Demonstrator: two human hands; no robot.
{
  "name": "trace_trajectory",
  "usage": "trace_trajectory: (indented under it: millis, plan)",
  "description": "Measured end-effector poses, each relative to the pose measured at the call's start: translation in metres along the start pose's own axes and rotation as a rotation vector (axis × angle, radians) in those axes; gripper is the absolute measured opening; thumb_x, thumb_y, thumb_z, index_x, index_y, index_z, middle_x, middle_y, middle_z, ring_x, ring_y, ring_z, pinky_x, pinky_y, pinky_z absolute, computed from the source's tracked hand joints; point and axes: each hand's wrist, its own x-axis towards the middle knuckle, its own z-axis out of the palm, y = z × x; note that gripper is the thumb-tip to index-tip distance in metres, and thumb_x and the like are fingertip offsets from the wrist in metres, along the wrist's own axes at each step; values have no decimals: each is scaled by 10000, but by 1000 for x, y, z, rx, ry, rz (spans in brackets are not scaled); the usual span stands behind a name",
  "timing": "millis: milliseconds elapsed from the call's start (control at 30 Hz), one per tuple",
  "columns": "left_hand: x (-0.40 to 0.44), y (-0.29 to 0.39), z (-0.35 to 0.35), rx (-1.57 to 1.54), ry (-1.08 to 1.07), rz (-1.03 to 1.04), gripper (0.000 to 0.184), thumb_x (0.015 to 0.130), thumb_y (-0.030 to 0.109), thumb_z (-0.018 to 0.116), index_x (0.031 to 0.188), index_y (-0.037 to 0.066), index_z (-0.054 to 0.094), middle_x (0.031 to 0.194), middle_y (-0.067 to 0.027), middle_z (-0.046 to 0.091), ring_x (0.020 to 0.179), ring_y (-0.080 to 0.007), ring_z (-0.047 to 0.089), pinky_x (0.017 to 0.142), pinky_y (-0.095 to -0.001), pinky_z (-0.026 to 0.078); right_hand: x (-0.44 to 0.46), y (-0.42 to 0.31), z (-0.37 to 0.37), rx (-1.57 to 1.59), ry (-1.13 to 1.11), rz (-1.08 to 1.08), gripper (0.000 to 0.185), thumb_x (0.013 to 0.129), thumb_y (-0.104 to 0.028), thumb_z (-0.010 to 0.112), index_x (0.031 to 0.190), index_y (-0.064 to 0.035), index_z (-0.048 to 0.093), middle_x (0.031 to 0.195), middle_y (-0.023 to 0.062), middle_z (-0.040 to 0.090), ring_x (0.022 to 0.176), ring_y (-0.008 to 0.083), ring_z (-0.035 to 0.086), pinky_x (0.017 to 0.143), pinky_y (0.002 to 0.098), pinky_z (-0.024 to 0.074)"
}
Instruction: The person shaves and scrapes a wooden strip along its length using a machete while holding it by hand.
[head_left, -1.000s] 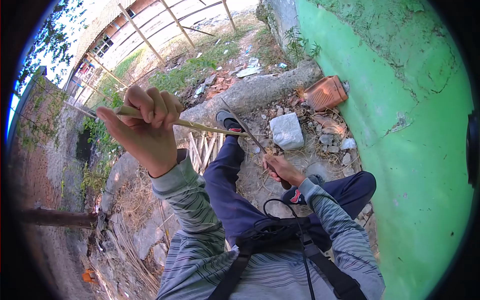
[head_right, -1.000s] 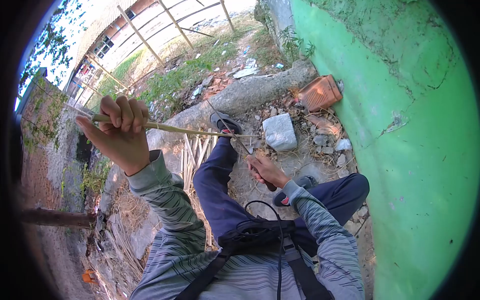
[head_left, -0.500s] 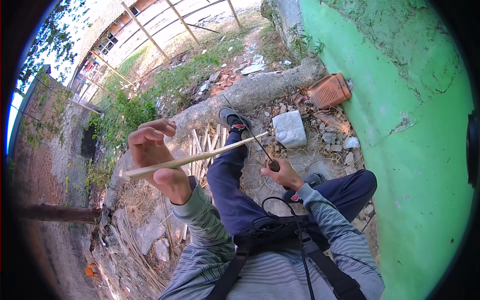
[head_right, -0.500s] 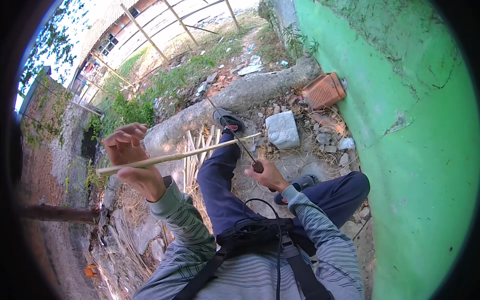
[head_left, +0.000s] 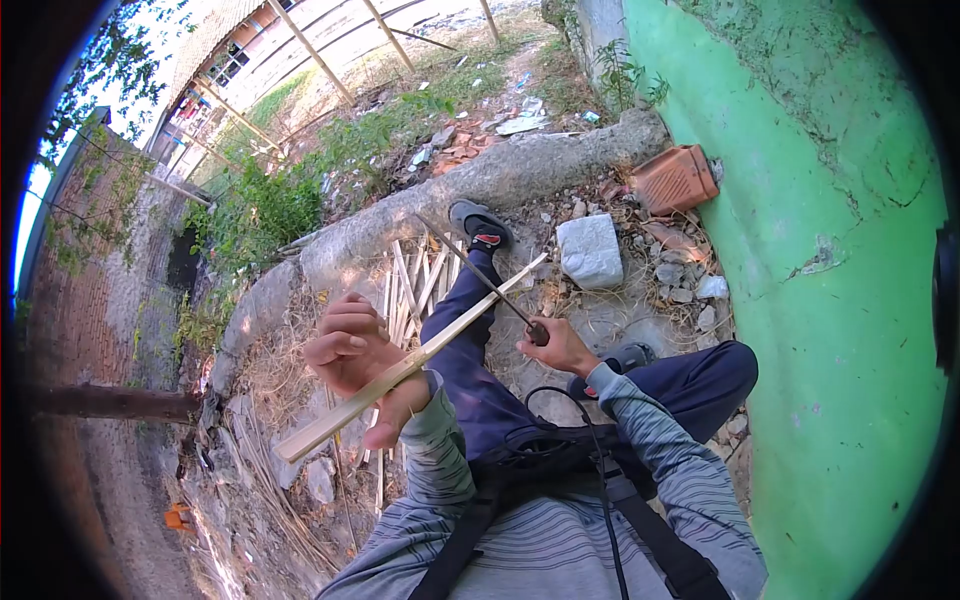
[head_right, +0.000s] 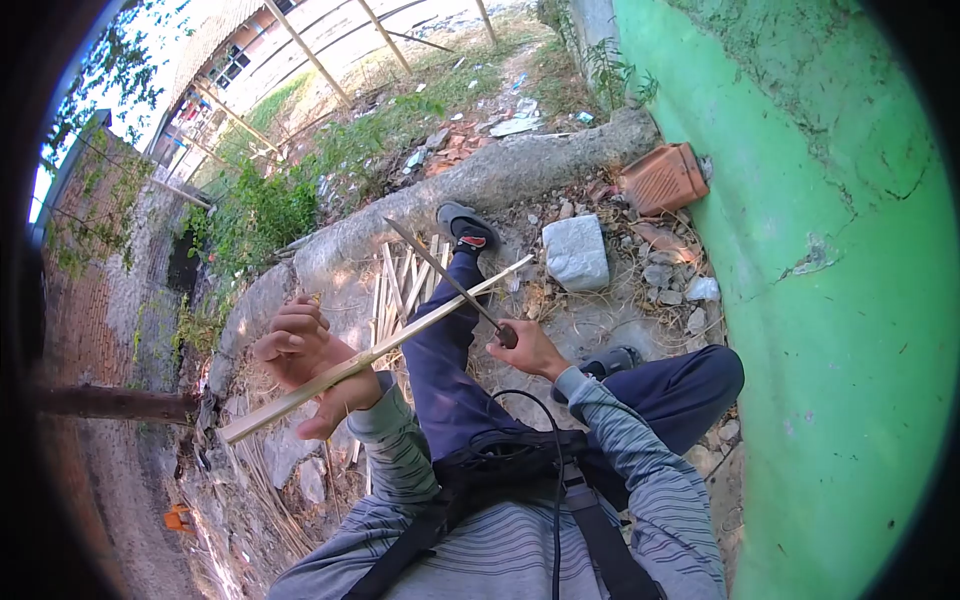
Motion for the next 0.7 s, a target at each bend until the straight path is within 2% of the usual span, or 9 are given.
trace_trajectory:
  millis: [33, 100, 133, 200, 267, 300, 433, 600, 700]
  plan:
    - [-4, -1, -3, 4, 2, 0, 1007, 740, 1029, 325, 983, 60, 440, 768, -66, 415, 763, -229, 401, 841, -453, 394, -1, 2, 1, -1, -4, 1, 363, 839, -306, 801, 935, 19, 671, 695, 57, 637, 632, 117, 579, 627, 329, 487]
    - [-14, -6, -9, -54, 0, -107, 1012, 667, 1014, 522, 967, 51, 440, 818, -92, 505, 763, -207, 440, 781, -408, 385, -1, 3, -1, -35, 3, 35, 378, 837, -322, 803, 928, 20, 669, 702, 55, 640, 642, 117, 589, 632, 327, 493]
    - [-18, -5, -16, -55, 3, -107, 1012, 667, 1014, 522, 967, 51, 440, 818, -92, 505, 763, -207, 440, 781, -408, 385, -1, 2, -3, -38, 2, 35, 378, 837, -322, 803, 928, 20, 669, 702, 55, 640, 642, 117, 589, 632, 327, 493]
    - [-24, 1, -38, -243, -414, -408, 981, 591, 879, 777, 1046, 53, 506, 927, -115, 569, 888, -228, 524, 855, -418, 409, -4, 0, -8, -80, -14, 22, 383, 838, -328, 807, 925, 18, 669, 717, 63, 660, 659, 124, 612, 648, 326, 504]
    - [-16, 13, -63, -59, -821, -632, 947, 503, 645, 967, 1141, 75, 561, 1057, -109, 631, 1057, -241, 576, 949, -413, 402, -8, -3, -13, -70, -15, 30, 372, 843, -326, 813, 887, 7, 654, 695, 42, 635, 647, 103, 576, 635, 311, 482]
    - [1, 19, -67, 129, -1065, -617, 836, 492, 489, 1005, 1130, 97, 632, 1121, -73, 657, 1114, -247, 602, 996, -407, 387, -10, -3, -15, -62, -13, 33, 367, 849, -325, 820, 849, -4, 640, 672, 21, 609, 634, 81, 540, 621, 296, 460]
    - [2, 24, -78, 296, -1217, -450, 604, 567, 461, 972, 988, 107, 723, 1105, -61, 675, 1063, -267, 632, 986, -412, 415, -11, -8, -21, -133, -34, 56, 378, 834, -326, 818, 922, 13, 676, 757, 88, 699, 696, 153, 664, 683, 340, 525]
    - [-7, 20, -83, 218, -1159, -475, 688, 560, 476, 964, 1055, 64, 721, 1108, -76, 686, 1024, -251, 642, 826, -384, 500, -9, -10, -14, -132, -18, 14, 375, 835, -324, 818, 900, 12, 664, 734, 72, 676, 667, 141, 624, 663, 339, 509]
    - [-7, 24, -87, 254, -1182, -691, 744, 567, 498, 950, 1100, 39, 708, 1121, -83, 680, 938, -233, 660, 757, -354, 514, -9, -9, -13, -123, -17, 12, 372, 835, -323, 817, 882, 9, 653, 718, 64, 657, 649, 135, 592, 647, 338, 495]
